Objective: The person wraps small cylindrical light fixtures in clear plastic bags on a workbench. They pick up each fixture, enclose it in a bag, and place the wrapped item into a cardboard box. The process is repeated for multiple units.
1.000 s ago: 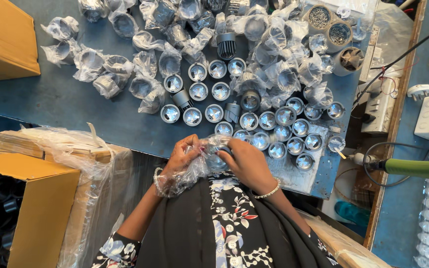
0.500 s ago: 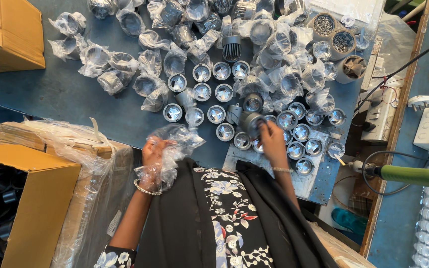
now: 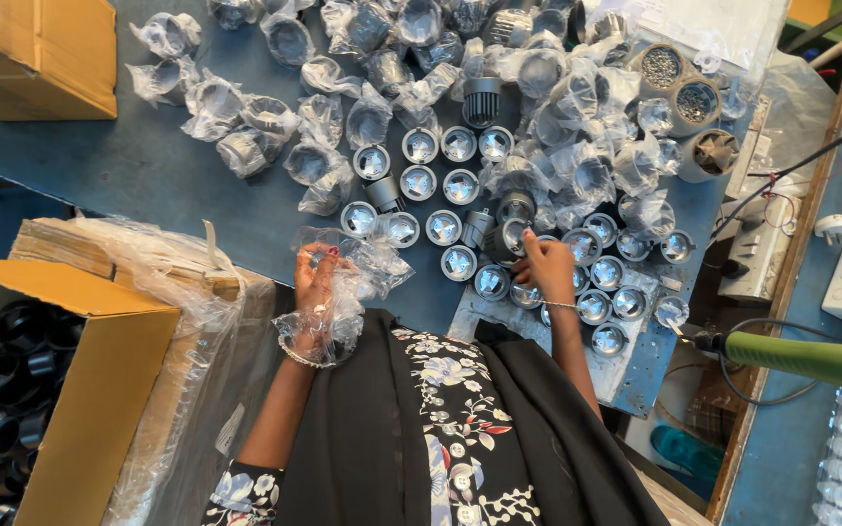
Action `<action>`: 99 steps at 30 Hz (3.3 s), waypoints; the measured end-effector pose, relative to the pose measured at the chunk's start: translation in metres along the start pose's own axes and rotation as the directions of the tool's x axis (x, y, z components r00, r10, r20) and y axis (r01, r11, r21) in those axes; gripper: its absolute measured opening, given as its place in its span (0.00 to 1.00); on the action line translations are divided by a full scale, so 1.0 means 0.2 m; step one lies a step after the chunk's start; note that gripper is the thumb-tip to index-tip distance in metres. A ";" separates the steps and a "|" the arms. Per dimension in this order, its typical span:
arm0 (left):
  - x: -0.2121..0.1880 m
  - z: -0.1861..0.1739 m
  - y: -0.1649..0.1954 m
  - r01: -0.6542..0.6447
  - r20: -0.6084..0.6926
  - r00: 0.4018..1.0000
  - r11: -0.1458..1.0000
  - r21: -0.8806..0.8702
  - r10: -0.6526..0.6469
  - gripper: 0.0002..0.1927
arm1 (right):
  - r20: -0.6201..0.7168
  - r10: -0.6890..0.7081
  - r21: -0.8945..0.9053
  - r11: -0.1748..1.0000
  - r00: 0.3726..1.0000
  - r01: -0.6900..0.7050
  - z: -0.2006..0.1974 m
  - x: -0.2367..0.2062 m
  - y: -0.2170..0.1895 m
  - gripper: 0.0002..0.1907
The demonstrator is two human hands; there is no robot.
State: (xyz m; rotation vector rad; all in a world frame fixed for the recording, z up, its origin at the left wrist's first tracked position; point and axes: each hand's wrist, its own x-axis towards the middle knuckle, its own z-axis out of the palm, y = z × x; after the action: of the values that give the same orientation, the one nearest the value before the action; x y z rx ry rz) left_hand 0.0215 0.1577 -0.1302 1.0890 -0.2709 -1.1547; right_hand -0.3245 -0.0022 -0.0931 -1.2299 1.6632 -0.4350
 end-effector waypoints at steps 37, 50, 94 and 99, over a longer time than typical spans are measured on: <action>0.37 0.76 0.27 -0.457 0.791 0.610 0.797 0.394 -0.042 0.67 | -0.005 -0.161 0.960 0.275 0.987 0.050 0.64 -0.02 -0.34 0.10; 0.24 1.05 0.46 -0.651 0.836 0.521 0.555 0.518 -0.169 0.18 | 0.370 -0.096 0.924 -0.069 0.924 -0.377 0.73 -0.05 -0.09 0.15; 0.52 0.51 -0.05 0.629 0.707 0.591 0.771 -0.102 -0.389 0.25 | -0.261 -0.833 -0.625 0.532 0.488 0.572 0.75 -0.39 -0.81 0.18; 0.65 0.60 0.07 -0.392 0.839 0.529 0.913 0.112 0.124 0.19 | -0.272 -0.780 -0.395 0.625 0.564 0.673 0.76 -0.36 -0.93 0.30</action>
State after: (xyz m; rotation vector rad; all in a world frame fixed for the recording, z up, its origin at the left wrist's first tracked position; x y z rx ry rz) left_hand 0.0067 -0.0173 -0.1034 0.6257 -1.3561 -1.3014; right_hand -0.0972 0.0205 0.0112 -2.1608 1.4891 -1.1060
